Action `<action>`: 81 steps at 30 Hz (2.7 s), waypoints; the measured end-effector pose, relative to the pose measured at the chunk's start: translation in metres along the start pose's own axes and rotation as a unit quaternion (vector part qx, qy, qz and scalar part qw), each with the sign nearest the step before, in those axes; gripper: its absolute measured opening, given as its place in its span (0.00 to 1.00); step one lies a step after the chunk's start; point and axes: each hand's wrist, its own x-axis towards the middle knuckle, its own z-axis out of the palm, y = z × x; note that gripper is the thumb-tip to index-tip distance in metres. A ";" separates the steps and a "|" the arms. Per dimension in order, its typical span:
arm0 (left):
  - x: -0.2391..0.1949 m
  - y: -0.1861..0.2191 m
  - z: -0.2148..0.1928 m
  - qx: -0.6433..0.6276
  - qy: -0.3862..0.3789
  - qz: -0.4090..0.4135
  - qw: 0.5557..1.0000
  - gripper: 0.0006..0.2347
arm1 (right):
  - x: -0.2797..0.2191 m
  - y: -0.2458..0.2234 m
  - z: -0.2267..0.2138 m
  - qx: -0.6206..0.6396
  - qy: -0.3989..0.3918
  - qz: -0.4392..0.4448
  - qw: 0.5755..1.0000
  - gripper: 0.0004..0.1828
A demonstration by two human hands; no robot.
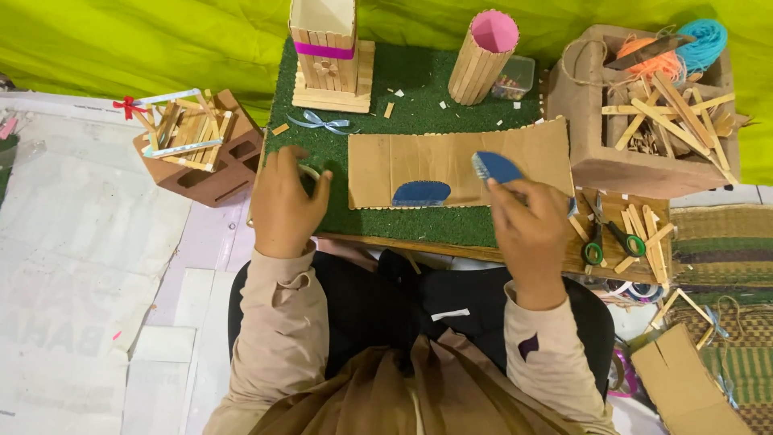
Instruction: Assembling a structure using cardboard pieces, scissors, and double-sided tape
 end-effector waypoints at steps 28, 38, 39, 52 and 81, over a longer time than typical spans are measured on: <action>-0.029 0.032 -0.074 -0.441 -0.242 -0.144 0.852 0.10 | -0.020 0.016 -0.015 0.271 -0.048 0.416 0.867 0.09; -0.069 0.097 0.007 -0.681 -0.397 -0.104 0.607 0.10 | -0.032 0.027 -0.007 0.335 -0.087 0.500 0.794 0.12; -0.073 0.103 0.010 -0.696 -0.409 -0.120 0.578 0.10 | -0.036 0.028 -0.006 0.333 -0.104 0.498 0.794 0.13; -0.083 0.129 0.026 -0.678 -0.374 -0.233 0.588 0.11 | -0.023 -0.001 -0.030 0.161 -0.167 0.377 0.897 0.18; -0.054 0.183 0.076 -0.441 -0.262 -0.004 0.858 0.06 | -0.103 -0.060 -0.054 0.620 -0.040 0.537 0.571 0.32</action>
